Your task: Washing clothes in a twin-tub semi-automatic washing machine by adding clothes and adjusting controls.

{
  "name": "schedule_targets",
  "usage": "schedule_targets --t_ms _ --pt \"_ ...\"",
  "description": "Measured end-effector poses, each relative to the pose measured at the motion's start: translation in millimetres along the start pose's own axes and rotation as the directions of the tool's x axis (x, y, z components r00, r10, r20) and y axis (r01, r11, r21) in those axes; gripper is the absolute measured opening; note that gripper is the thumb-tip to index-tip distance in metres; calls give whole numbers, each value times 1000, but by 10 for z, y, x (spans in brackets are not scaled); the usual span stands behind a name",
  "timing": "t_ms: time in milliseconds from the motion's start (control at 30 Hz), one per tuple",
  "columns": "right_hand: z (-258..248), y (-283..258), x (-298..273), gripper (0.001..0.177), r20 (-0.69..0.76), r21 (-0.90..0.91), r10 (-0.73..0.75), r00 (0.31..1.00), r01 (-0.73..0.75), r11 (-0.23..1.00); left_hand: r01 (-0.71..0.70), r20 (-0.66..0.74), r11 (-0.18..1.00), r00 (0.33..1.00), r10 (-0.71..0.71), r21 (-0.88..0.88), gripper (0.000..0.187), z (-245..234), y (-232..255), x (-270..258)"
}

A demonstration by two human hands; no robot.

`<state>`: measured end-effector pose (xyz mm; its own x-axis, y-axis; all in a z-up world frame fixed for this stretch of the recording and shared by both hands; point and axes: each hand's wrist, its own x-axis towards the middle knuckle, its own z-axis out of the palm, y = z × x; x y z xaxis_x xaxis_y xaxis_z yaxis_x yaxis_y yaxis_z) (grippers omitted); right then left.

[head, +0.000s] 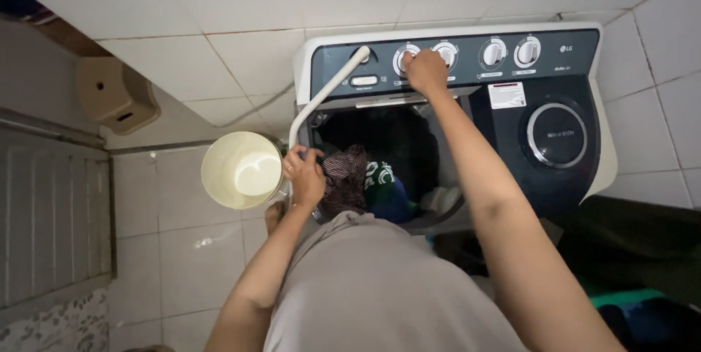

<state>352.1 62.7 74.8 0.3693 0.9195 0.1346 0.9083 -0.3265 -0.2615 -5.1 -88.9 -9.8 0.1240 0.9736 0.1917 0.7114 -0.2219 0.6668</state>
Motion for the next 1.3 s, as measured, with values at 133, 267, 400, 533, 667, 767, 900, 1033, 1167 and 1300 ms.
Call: schedule_targets --t_ms 133,267,400,533,667,767,900,1033,1167,1300 --pt "159 36 13 58 88 257 205 975 -221 941 -13 -25 1000 1000 12 -19 31 -11 14 -27" --pt "730 417 392 51 595 731 325 735 -663 161 7 -20 999 1000 -8 -34 32 2 6 10" --pt "819 482 380 42 761 622 163 627 -637 -455 -14 -19 1000 1000 13 -23 34 14 -23 -12" --pt "-7 158 -274 55 745 626 58 664 -668 -402 -49 -33 999 998 49 -1 32 22 -32 -40" --pt "-539 267 -1225 49 638 736 123 760 -649 192 18 -104 996 994 -28 -92 33 61 -84 -65" --pt "-583 837 -1975 28 179 613 316 932 -357 705 133 -114 984 983 -146 -116 40 152 -153 -56" --pt "-739 1295 -2793 22 -299 59 315 901 -312 948 273 -78 947 954 -289 -169 50 269 -249 -25" --pt "-635 1356 -3196 22 -282 -35 328 902 -352 935 389 -30 898 915 -403 -208 54 429 -356 -3" --pt "-422 1308 -3440 17 -253 -138 115 961 -154 979 359 -23 927 932 -363 -106 51 538 -472 -5" --pt "-13 1443 -3665 11 -322 186 104 941 -45 981 431 67 902 902 -428 -40 51 313 -220 63"
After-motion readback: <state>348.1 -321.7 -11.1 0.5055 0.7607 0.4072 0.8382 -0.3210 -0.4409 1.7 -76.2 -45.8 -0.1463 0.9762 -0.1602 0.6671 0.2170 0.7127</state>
